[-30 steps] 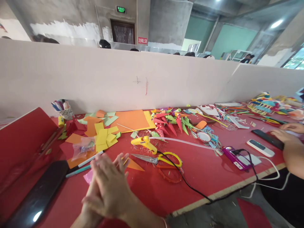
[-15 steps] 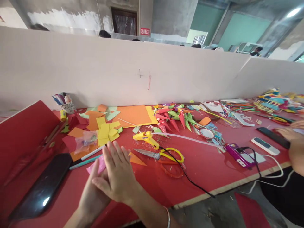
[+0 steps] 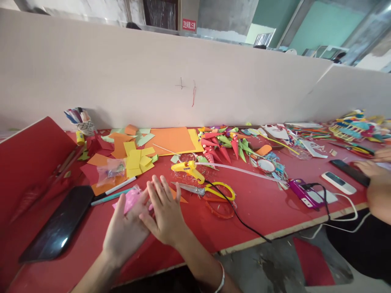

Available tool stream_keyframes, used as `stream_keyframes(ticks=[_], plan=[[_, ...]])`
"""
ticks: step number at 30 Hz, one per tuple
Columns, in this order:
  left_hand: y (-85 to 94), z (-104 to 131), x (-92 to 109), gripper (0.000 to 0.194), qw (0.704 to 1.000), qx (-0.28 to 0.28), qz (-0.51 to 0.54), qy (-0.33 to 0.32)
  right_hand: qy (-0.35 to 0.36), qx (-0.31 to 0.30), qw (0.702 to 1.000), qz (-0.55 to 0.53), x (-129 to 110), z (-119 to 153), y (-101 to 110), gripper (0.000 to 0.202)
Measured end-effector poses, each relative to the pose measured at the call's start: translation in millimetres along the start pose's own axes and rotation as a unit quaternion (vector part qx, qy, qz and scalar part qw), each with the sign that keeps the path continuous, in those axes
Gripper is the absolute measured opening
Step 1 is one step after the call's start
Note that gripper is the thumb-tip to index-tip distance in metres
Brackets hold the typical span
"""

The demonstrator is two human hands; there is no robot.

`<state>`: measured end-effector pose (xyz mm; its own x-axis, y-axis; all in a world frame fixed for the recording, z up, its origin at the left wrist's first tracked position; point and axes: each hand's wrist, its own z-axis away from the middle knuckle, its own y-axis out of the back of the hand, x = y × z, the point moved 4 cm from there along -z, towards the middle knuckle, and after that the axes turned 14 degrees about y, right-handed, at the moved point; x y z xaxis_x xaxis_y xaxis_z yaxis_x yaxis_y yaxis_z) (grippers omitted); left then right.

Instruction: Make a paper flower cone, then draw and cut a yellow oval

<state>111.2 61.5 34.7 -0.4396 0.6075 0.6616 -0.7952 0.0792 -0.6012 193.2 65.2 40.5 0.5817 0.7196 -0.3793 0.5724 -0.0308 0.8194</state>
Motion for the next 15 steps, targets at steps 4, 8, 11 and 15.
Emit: stream_keyframes(ticks=[4, 8, 11, 15], plan=[[10.9, 1, 6, 0.062, 0.994, -0.006, 0.096, 0.045, 0.012, 0.005, 1.0, -0.006, -3, 5, -9, 0.052], [16.9, 0, 7, 0.057, 0.988, -0.008, 0.145, 0.049, 0.023, 0.074, 0.997, -0.012, -7, 4, -7, 0.035], [15.2, 1, 8, 0.053, 0.986, -0.012, 0.162, 0.045, 0.029, 0.14, 0.989, -0.035, -2, 6, 2, 0.02], [20.2, 0, 12, 0.043, 0.991, 0.016, 0.131, 0.02, -0.061, 0.192, 0.976, -0.086, 24, 14, 12, 0.015]])
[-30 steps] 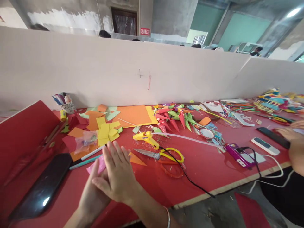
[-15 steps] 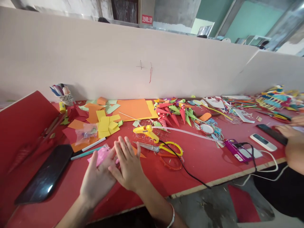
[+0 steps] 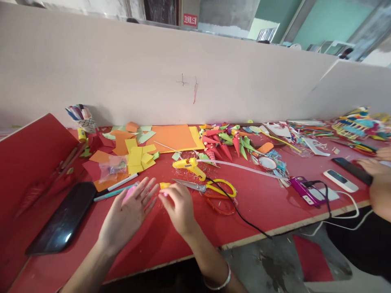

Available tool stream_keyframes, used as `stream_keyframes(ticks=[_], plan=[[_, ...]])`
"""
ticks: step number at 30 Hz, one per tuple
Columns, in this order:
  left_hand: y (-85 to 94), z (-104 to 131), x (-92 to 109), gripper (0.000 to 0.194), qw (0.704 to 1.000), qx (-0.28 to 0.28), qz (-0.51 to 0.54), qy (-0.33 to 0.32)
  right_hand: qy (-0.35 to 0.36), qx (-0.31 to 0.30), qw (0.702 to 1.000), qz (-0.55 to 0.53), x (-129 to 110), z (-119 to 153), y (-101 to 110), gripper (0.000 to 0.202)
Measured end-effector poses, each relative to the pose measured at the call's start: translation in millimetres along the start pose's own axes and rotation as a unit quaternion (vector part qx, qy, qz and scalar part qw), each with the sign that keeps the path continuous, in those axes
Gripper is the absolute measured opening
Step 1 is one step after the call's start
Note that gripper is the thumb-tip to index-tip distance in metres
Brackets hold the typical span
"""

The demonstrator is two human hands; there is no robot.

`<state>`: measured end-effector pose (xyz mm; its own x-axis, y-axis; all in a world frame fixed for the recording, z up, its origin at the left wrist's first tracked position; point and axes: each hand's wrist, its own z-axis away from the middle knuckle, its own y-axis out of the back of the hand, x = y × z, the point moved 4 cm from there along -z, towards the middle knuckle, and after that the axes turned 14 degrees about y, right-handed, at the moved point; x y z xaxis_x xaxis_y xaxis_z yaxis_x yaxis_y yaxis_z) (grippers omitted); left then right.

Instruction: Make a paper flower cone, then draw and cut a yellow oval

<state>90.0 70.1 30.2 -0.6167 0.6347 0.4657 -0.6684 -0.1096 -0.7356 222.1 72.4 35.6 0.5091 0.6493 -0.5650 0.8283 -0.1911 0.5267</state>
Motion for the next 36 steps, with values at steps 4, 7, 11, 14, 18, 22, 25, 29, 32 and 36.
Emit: stream_keyframes(ticks=[4, 7, 11, 14, 18, 22, 25, 29, 32, 36], plan=[[17.2, 0, 8, 0.034, 0.998, 0.051, -0.032, -0.028, -0.04, -0.029, 0.999, 0.013, 24, 4, 2, 0.027], [28.3, 3, 15, 0.028, 0.995, 0.082, -0.028, -0.048, -0.053, -0.039, 0.996, 0.061, 35, 11, -3, 0.03], [36.0, 3, 21, 0.02, 0.991, 0.123, -0.003, -0.049, -0.056, -0.081, 0.989, 0.112, 38, 15, -12, 0.032], [37.7, 1, 23, 0.016, 0.991, 0.121, -0.014, -0.047, -0.054, -0.113, 0.984, 0.128, 38, 14, -15, 0.029], [31.8, 3, 32, 0.01, 0.988, 0.082, -0.098, -0.086, -0.069, -0.145, 0.978, 0.134, 41, 13, -14, 0.027], [21.6, 5, 43, 0.014, 0.948, 0.101, -0.28, -0.111, -0.106, -0.121, 0.983, 0.084, 40, 7, -6, 0.026], [20.6, -2, 47, 0.025, 0.899, 0.149, -0.388, -0.136, -0.122, -0.08, 0.989, -0.025, 31, -2, 0, 0.023], [15.8, -22, 40, 0.043, 0.856, 0.095, -0.489, -0.139, -0.124, -0.051, 0.973, -0.188, 17, -10, -5, 0.012], [7.0, -30, 33, 0.04, 0.847, 0.028, -0.517, -0.124, -0.134, -0.056, 0.95, -0.275, 12, -12, -16, 0.008], [0.4, -28, 32, 0.033, 0.848, 0.036, -0.509, -0.142, -0.147, -0.055, 0.939, -0.307, 11, -10, -23, 0.011]])
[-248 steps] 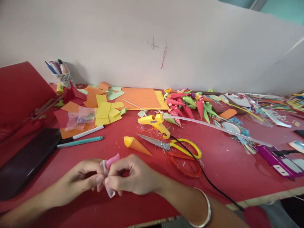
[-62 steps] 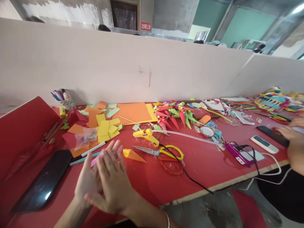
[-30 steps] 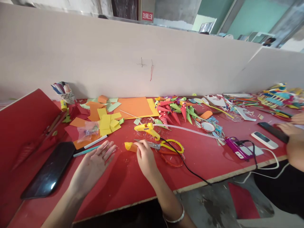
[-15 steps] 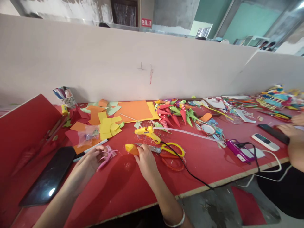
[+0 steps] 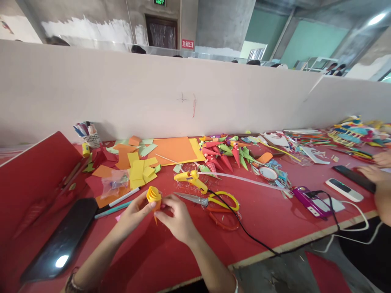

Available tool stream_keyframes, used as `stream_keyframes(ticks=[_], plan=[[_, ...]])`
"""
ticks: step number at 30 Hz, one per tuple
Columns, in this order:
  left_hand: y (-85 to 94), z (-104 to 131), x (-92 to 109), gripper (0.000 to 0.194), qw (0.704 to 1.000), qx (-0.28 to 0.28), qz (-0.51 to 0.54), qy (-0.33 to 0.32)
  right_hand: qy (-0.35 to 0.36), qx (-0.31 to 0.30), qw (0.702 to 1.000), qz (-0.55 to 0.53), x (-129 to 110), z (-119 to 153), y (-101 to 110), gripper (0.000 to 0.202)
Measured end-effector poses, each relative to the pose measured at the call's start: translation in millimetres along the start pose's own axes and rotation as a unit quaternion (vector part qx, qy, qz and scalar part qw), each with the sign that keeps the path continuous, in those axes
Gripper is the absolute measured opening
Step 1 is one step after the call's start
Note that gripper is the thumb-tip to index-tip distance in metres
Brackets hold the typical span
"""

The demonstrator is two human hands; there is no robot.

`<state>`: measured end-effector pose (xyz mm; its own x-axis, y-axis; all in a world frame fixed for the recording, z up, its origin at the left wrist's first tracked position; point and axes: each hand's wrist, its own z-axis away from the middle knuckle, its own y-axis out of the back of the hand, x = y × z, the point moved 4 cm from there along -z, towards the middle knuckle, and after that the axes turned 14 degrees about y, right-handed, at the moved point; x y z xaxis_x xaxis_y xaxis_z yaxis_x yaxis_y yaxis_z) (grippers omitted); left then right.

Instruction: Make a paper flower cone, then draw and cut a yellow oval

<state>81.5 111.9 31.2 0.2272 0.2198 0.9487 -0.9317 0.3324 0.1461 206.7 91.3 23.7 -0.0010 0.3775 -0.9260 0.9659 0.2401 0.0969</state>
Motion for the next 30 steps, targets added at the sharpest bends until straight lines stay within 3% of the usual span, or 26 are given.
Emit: stream_keyframes(ticks=[6, 10, 13, 17, 22, 25, 30], plan=[[10.9, -3, -8, 0.034, 0.994, 0.096, 0.055, 0.007, 0.005, 0.013, 1.0, -0.003, -2, -2, 12, 0.02], [12.0, -3, -13, 0.03, 0.994, 0.105, 0.041, -0.003, 0.0, 0.028, 1.0, 0.008, -2, -5, 22, 0.018], [9.6, 0, -19, 0.026, 0.995, 0.1, 0.008, -0.002, -0.005, 0.068, 0.998, 0.01, 0, -7, 25, 0.013], [7.3, 1, -25, 0.028, 0.994, 0.1, -0.035, -0.001, 0.048, 0.116, 0.992, -0.01, -2, -11, 24, 0.009], [5.8, 1, -20, 0.04, 0.982, 0.142, -0.115, -0.055, 0.07, 0.132, 0.988, -0.033, -2, -13, 22, 0.012], [4.5, 0, -20, 0.034, 0.967, 0.172, -0.183, -0.049, 0.059, 0.155, 0.985, -0.053, 3, -10, 22, 0.012], [0.4, 0, -22, 0.029, 0.953, 0.163, -0.255, -0.035, 0.072, 0.157, 0.984, -0.038, 6, -9, 21, 0.013]])
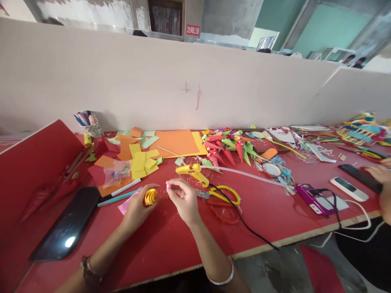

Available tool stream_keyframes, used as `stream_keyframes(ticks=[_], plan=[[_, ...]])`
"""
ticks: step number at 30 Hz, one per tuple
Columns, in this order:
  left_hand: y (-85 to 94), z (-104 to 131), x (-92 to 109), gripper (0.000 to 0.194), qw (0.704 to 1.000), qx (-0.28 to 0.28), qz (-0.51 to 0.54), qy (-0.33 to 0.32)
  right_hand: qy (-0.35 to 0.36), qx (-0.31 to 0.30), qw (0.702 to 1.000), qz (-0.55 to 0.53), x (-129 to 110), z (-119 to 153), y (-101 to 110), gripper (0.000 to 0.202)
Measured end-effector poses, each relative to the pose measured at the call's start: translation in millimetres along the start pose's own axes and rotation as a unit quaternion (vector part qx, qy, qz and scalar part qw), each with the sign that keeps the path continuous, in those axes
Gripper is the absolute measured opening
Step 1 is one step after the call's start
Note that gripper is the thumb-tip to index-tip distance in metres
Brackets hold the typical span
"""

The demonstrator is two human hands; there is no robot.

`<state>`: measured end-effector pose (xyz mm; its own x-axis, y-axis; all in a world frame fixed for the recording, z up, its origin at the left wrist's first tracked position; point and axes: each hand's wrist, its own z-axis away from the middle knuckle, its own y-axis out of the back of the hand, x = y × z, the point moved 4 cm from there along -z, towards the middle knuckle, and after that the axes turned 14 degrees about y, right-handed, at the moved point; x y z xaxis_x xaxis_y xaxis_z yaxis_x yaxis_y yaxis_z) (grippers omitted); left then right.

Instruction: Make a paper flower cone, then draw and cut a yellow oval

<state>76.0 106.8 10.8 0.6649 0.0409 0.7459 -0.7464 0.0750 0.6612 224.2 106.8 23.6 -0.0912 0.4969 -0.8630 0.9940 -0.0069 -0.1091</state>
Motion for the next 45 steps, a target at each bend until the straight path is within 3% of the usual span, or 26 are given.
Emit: stream_keyframes(ticks=[6, 15, 29, 34, 45], plan=[[-1.5, 2, 2, 0.021, 0.995, -0.004, -0.099, -0.008, 0.001, -0.023, 1.0, 0.012, -4, 2, -3, 0.016], [-2.5, 3, 3, 0.021, 0.988, -0.009, -0.157, 0.009, 0.017, -0.072, 0.996, 0.046, -10, 4, -8, 0.012], [-3.1, 3, 3, 0.02, 0.981, -0.016, -0.191, 0.004, 0.045, -0.102, 0.993, 0.041, -11, 3, -11, 0.011], [-2.5, 2, 1, 0.019, 0.979, -0.001, -0.201, 0.02, 0.024, -0.064, 0.997, 0.026, -7, 4, -7, 0.026], [-1.7, 5, 4, 0.021, 0.981, -0.019, -0.191, 0.015, 0.011, -0.079, 0.996, 0.036, -7, 5, -10, 0.012]])
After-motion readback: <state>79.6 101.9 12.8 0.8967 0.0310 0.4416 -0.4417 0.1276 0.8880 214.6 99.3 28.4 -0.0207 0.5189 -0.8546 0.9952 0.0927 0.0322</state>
